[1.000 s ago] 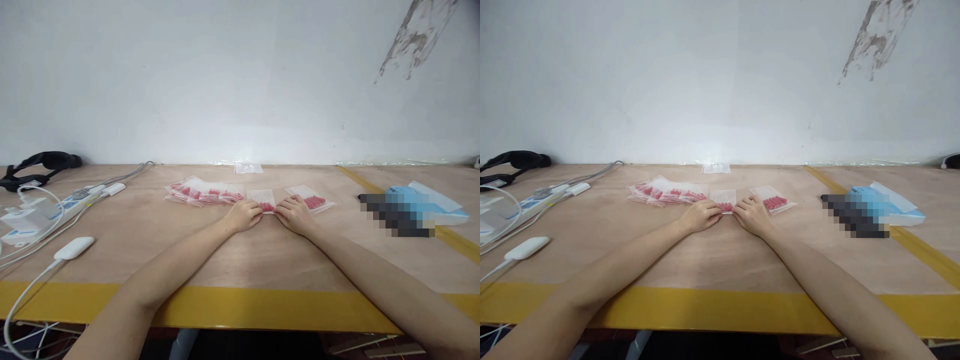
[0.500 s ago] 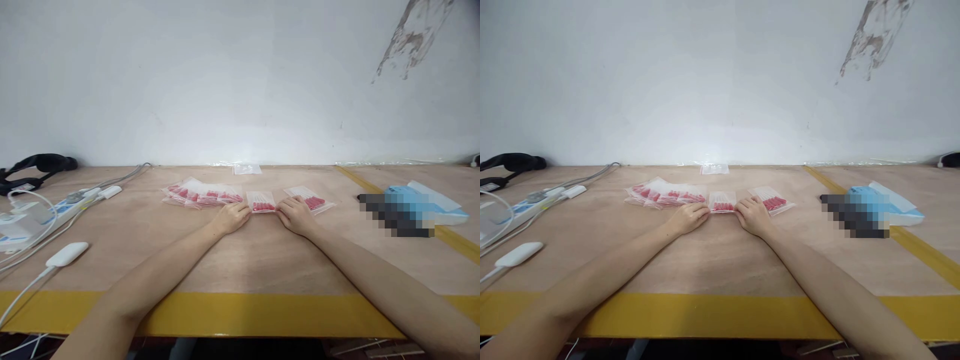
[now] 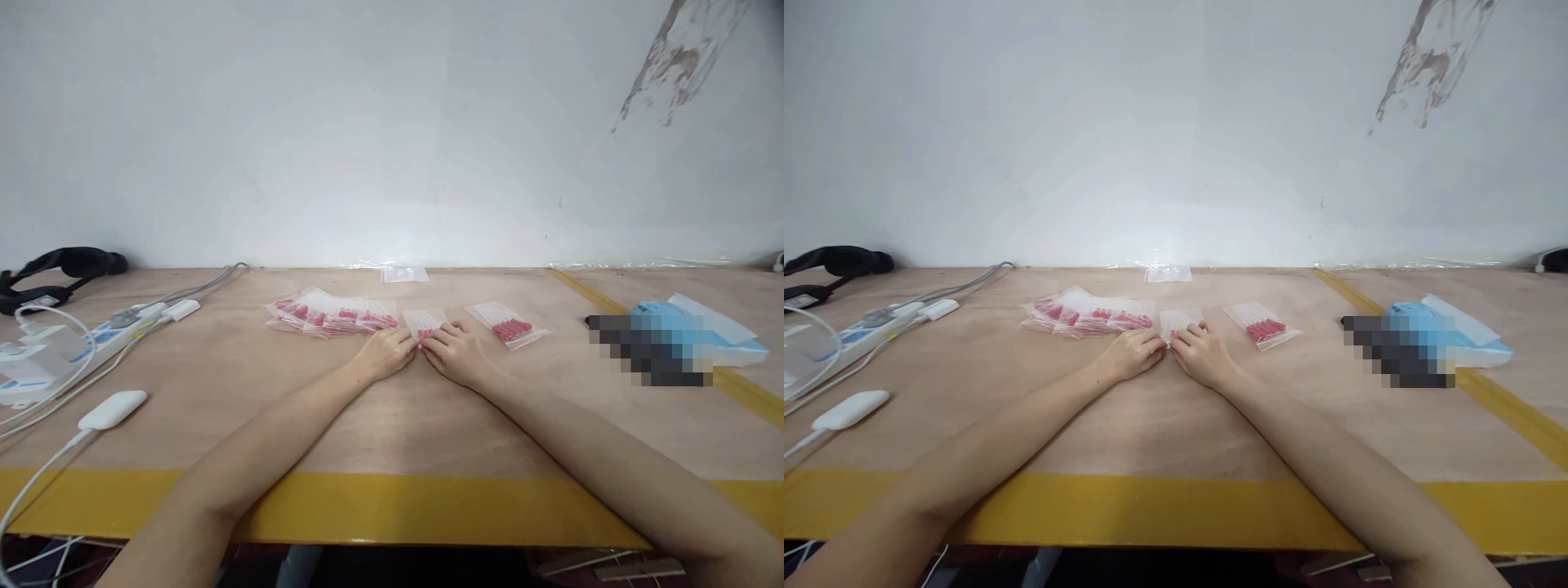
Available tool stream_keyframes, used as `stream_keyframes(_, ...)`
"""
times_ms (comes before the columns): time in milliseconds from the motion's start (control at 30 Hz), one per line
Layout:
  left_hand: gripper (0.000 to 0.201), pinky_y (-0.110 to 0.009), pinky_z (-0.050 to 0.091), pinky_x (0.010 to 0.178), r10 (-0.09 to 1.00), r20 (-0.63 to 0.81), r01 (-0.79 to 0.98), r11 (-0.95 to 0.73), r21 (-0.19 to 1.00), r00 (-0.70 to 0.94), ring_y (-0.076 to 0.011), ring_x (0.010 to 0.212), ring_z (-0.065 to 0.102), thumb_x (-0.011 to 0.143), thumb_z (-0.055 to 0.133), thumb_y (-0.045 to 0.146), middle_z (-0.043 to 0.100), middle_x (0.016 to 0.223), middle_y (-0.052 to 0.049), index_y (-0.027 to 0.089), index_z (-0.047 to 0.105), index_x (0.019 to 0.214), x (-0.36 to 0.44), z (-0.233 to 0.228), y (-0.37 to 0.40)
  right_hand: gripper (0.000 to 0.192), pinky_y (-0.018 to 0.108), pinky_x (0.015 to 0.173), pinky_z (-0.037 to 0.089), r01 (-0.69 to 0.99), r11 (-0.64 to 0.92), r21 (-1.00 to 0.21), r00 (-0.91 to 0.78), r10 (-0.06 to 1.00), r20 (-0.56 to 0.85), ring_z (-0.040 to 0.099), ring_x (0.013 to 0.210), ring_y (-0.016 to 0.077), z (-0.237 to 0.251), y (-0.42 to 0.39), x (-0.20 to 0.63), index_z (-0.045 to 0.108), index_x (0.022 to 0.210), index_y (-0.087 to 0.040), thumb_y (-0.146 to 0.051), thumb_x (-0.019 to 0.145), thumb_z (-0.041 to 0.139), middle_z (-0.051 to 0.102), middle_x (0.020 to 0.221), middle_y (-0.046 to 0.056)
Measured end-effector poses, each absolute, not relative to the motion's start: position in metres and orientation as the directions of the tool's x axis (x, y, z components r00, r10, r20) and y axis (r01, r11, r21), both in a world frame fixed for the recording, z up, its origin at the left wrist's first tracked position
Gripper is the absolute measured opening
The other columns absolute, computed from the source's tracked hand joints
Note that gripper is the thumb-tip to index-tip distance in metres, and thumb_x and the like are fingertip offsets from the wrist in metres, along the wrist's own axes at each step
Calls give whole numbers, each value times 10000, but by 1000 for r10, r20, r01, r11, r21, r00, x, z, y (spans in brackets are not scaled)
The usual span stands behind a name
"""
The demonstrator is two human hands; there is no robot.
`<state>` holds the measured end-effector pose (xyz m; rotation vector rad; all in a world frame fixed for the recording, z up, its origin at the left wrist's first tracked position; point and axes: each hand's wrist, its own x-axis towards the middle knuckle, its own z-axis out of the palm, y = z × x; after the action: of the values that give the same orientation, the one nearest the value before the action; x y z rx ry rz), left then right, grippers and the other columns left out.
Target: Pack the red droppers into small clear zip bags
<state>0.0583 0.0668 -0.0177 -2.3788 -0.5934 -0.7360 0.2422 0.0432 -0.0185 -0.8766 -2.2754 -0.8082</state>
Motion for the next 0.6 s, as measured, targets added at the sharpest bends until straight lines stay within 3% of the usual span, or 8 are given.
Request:
stream_keyframes(200,205,-249,458,567,209,606,524,-749,-406,768,-148,639,567,848,398,174,586,715,-40,140,578,754,59,-18,68,200,310,702,269,698,585,412,-671,335,661,482,724,148,-18,44,242,620,766,-157,-144,835,433,625,726,31)
stream_keyframes(600,253,-248,446,581,244,616,548,-750,-369,749,-144,637,553,875,367,190,565,703,-51,139,556,717,55,-14,64,253,316,712,239,704,536,467,-692,369,620,460,683,131,-10,42,258,561,688,-151,-159,868,384,575,654,28)
